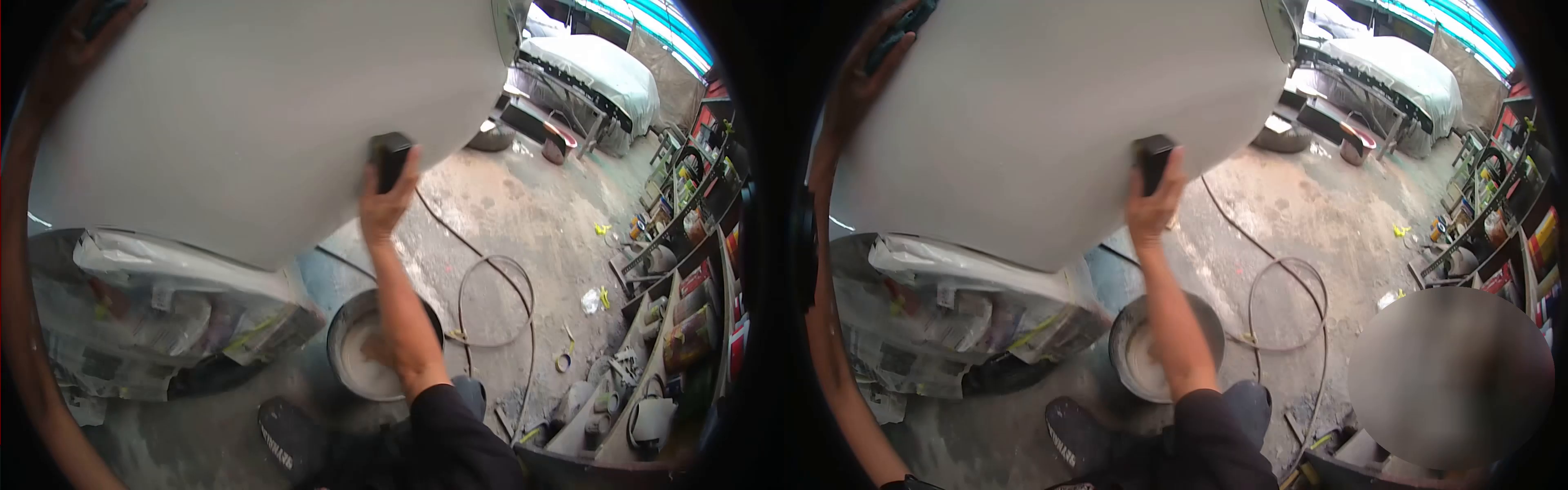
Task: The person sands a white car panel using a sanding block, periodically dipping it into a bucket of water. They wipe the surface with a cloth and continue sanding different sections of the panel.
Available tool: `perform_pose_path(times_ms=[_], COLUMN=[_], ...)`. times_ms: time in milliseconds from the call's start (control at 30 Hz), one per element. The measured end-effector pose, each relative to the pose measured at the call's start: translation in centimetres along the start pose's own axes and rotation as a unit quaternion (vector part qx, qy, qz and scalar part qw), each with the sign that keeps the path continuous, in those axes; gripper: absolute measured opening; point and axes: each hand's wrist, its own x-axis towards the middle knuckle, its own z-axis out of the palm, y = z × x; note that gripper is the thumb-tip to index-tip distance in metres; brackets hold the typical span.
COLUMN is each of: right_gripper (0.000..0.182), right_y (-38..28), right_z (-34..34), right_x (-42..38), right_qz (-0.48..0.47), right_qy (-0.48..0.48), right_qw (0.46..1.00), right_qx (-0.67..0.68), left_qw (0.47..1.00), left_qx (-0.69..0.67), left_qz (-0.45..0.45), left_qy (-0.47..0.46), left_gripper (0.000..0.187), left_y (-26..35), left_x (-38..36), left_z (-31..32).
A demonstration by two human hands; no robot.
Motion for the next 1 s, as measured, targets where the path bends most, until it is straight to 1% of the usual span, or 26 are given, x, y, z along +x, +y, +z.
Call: perform_pose_path(times_ms=[33, 100, 167, 200, 267, 300, 333, 367, 400, 433, 533, 567, 600, 633, 667, 700, 767, 800, 833, 900, 1000], right_gripper=[0.077, 0.078, 0.078, 0.077, 0.074, 0.071, 0.068, 0.071, 0.070, 0.070, 0.075, 0.073, 0.070, 0.070, 0.071, 0.072, 0.070, 0.071, 0.071, 0.070, 0.071], right_y=[1.9, 6.8, 11.1, 10.5, 7.7, 7.1, 3.4, -1.2, -5.6, -9.2, -8.8, -6.9, -5.2, -5.0, -3.5, -4.2, -6.9, -8.0, -9.7, -14.8, -12.3], right_z=[-0.1, -0.6, -1.0, -1.1, -0.9, 0.2, 1.1, 1.6, 1.9, 1.1, 1.3, 1.3, 1.4, 0.8, 0.8, 0.4, 1.3, 2.2, 2.9, 1.7, 1.5], right_x=[3.0, 11.4, 17.6, 18.0, 16.6, 13.5, 9.4, 4.6, -1.5, -5.9, -7.9, -5.9, -2.4, 1.9, 5.7, 8.3, 7.1, 4.0, -0.2, -7.8, -7.6], right_qz=[-0.026, 0.049, 0.133, 0.153, 0.199, 0.134, 0.047, -0.034, -0.044, -0.066, -0.054, -0.080, -0.065, 0.047, 0.078, 0.197, 0.210, 0.071, -0.069, -0.017, -0.067], right_qy=[0.015, 0.039, 0.069, 0.066, 0.050, 0.055, 0.061, 0.047, 0.002, -0.026, -0.032, -0.030, -0.028, -0.020, 0.026, 0.029, 0.031, 0.046, 0.061, -0.021, -0.035], right_qw=[0.999, 0.998, 0.989, 0.986, 0.977, 0.989, 0.997, 0.998, 0.997, 0.997, 0.998, 0.996, 0.997, 0.999, 0.997, 0.980, 0.976, 0.994, 0.992, 0.999, 0.996], right_qx=[-0.010, -0.015, -0.013, -0.024, -0.049, -0.033, -0.010, -0.029, -0.064, -0.018, 0.019, -0.015, -0.033, 0.007, -0.002, 0.006, -0.042, -0.064, -0.083, 0.026, 0.039], left_qw=[0.999, 0.996, 0.995, 0.992, 0.993, 0.992, 0.993, 0.994, 0.995, 0.995, 0.995, 0.992, 0.989, 0.986, 0.988, 0.990, 0.991, 0.991, 0.990, 0.991, 0.995], left_qx=[0.027, 0.073, 0.062, 0.053, 0.058, 0.064, 0.053, 0.047, 0.040, 0.034, 0.043, 0.034, 0.027, 0.023, 0.023, 0.021, 0.011, 0.004, -0.003, 0.002, 0.014], left_qz=[0.015, 0.049, -0.019, -0.054, -0.051, -0.053, -0.065, -0.064, -0.065, -0.067, -0.063, -0.088, -0.116, -0.145, -0.134, -0.124, -0.118, -0.123, -0.128, -0.117, -0.094], left_qy=[-0.008, -0.017, -0.070, -0.101, -0.095, -0.091, -0.086, -0.075, -0.067, -0.064, -0.069, -0.079, -0.084, -0.084, -0.077, -0.070, -0.062, -0.060, -0.058, -0.060, -0.035], left_gripper=[0.039, 0.041, 0.041, 0.046, 0.047, 0.047, 0.048, 0.047, 0.047, 0.047, 0.046, 0.045, 0.045, 0.044, 0.044, 0.044, 0.043, 0.042, 0.041, 0.041, 0.042], left_y=[-0.3, -0.2, -0.2, -0.3, 0.0, 0.2, 0.7, 0.8, 0.9, 0.8, 0.0, 1.2, 2.9, 3.8, 3.7, 3.2, 2.7, 2.7, 2.6, 2.1, 1.6], left_x=[0.1, 0.5, -0.3, -0.6, -0.5, -0.5, -0.2, 0.0, 0.0, -0.3, -1.1, -0.5, 0.9, 1.7, 1.5, 1.2, 0.9, 0.9, 0.8, 0.0, 0.1], left_z=[-0.2, -0.3, -0.9, -1.1, -1.0, -1.1, -1.2, -1.3, -1.1, -1.1, -0.9, -1.5, -2.1, -2.5, -2.5, -2.2, -1.8, -1.8, -1.8, -1.5, -1.4])
